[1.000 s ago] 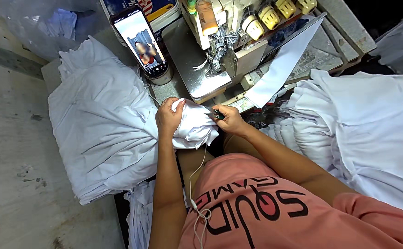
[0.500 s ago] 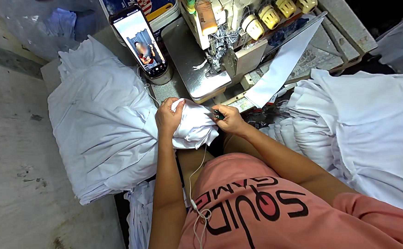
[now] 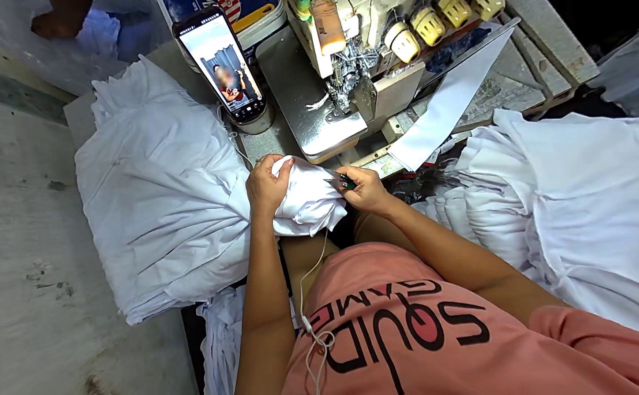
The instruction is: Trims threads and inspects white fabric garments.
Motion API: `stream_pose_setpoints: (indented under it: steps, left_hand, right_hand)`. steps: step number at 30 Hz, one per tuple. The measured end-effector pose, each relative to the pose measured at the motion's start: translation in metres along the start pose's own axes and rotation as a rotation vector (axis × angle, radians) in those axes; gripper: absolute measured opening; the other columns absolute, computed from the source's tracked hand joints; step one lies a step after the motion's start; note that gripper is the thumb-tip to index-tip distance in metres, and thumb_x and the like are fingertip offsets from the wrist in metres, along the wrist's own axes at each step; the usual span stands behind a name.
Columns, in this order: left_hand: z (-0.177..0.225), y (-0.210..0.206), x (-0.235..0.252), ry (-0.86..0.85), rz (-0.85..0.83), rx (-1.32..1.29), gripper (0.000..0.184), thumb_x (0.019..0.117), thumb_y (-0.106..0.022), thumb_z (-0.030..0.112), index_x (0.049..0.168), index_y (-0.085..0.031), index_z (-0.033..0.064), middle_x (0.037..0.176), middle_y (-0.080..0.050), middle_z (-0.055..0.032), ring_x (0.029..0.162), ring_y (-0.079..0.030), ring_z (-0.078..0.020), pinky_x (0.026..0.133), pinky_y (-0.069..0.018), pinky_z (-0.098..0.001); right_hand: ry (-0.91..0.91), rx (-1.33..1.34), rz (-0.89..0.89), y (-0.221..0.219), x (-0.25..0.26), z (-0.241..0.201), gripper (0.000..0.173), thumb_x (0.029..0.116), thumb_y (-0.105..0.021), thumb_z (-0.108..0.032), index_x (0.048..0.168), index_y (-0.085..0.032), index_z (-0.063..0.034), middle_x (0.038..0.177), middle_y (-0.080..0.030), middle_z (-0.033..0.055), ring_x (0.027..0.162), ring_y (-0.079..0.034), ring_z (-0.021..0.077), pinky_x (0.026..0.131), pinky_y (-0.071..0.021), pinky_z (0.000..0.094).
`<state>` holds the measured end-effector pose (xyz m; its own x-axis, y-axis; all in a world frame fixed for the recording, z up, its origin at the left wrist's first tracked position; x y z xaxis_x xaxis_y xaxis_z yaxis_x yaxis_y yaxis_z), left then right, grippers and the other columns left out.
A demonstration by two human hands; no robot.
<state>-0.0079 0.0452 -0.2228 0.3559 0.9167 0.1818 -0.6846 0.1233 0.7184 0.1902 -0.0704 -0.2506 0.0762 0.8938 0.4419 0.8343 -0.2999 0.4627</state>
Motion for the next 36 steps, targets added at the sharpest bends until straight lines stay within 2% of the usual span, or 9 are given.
stream_pose_setpoints:
  steps: [19,24,30,31,32,33,34,36]
  left_hand:
    - [-0.001,-0.001,0.0,-0.019,0.013,0.0,0.032,0.0986,-0.066,0.03,0.107,-0.073,-0.0004,0.105,-0.073,-0.0183,0.099,-0.07,-0.0314,0.088,-0.0518,-0.0541]
    - [-0.001,-0.001,0.001,-0.013,-0.006,-0.008,0.032,0.099,-0.066,0.03,0.109,-0.074,0.0006,0.109,-0.073,-0.0177,0.104,-0.07,-0.0311,0.092,-0.0513,-0.0544]
    - [-0.006,-0.001,0.004,0.012,-0.069,-0.066,0.032,0.1003,-0.064,0.029,0.109,-0.072,-0.0009,0.11,-0.071,-0.0187,0.105,-0.068,-0.0305,0.093,-0.0495,-0.0553]
    - [-0.008,0.002,0.004,0.012,-0.099,-0.139,0.03,0.1006,-0.064,0.026,0.109,-0.07,-0.0025,0.109,-0.07,-0.0178,0.103,-0.067,-0.0265,0.094,-0.0499,-0.0511]
    - [-0.007,0.006,0.004,-0.001,-0.125,-0.239,0.027,0.1008,-0.062,0.021,0.109,-0.068,-0.004,0.104,-0.069,-0.0143,0.097,-0.066,-0.018,0.092,-0.052,-0.0417]
    - [-0.002,0.013,0.005,-0.029,-0.148,-0.343,0.02,0.1011,-0.06,0.015,0.107,-0.065,-0.0039,0.096,-0.067,-0.0074,0.088,-0.064,-0.0069,0.085,-0.0538,-0.0296]
    - [0.007,0.023,0.006,-0.064,-0.189,-0.434,0.014,0.1013,-0.057,0.011,0.105,-0.061,-0.0021,0.09,-0.065,-0.0011,0.082,-0.062,0.0002,0.081,-0.0535,-0.0222]
    - [0.031,0.044,0.013,-0.144,-0.297,-0.504,0.005,0.1009,-0.055,0.007,0.102,-0.057,0.0019,0.085,-0.062,0.0062,0.077,-0.06,0.0057,0.076,-0.0526,-0.0166]
  right_hand:
    - [0.012,-0.001,0.016,-0.001,-0.001,0.0,0.02,0.0888,-0.062,-0.004,0.103,-0.072,0.0055,0.092,-0.074,0.0169,0.081,-0.072,0.0231,0.073,-0.0575,0.0397]
    - [0.015,-0.007,0.007,-0.001,-0.001,0.0,0.02,0.0891,-0.062,-0.005,0.103,-0.072,0.0058,0.092,-0.074,0.0173,0.08,-0.072,0.024,0.073,-0.0577,0.0404]
    - [-0.094,0.082,-0.044,0.003,0.001,0.001,0.02,0.0921,-0.063,-0.007,0.105,-0.072,0.0057,0.091,-0.073,0.0167,0.079,-0.069,0.0217,0.075,-0.0561,0.0402]
    - [-0.141,0.123,-0.071,0.006,0.002,0.001,0.02,0.0938,-0.063,-0.008,0.105,-0.072,0.0052,0.09,-0.072,0.0151,0.079,-0.068,0.0185,0.075,-0.0556,0.038]
    - [-0.181,0.172,-0.088,0.009,0.003,-0.001,0.018,0.0959,-0.062,-0.01,0.103,-0.071,0.0041,0.086,-0.07,0.0116,0.076,-0.064,0.0127,0.073,-0.0534,0.0323]
    - [-0.21,0.229,-0.091,0.013,0.005,-0.005,0.017,0.0972,-0.062,-0.011,0.101,-0.07,0.0033,0.083,-0.067,0.0074,0.073,-0.06,0.0061,0.07,-0.0509,0.0257]
    - [-0.23,0.3,-0.083,0.017,0.008,-0.009,0.016,0.0979,-0.062,-0.011,0.099,-0.069,0.0032,0.082,-0.066,0.0041,0.072,-0.058,0.0009,0.07,-0.0496,0.0202]
    - [-0.257,0.446,-0.053,0.026,0.011,-0.02,0.012,0.0983,-0.061,-0.008,0.097,-0.067,0.0022,0.081,-0.064,-0.0017,0.072,-0.057,-0.0055,0.07,-0.0493,0.014]
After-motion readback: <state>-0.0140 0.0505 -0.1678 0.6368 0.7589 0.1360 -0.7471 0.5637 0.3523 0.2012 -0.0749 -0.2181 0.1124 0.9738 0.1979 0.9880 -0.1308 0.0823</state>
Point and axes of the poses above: each hand's wrist, its own x-axis towards the middle knuckle, its own y-axis out of the back of the hand, z = x × y, the point moved 3 cm from there along x, towards the middle knuckle
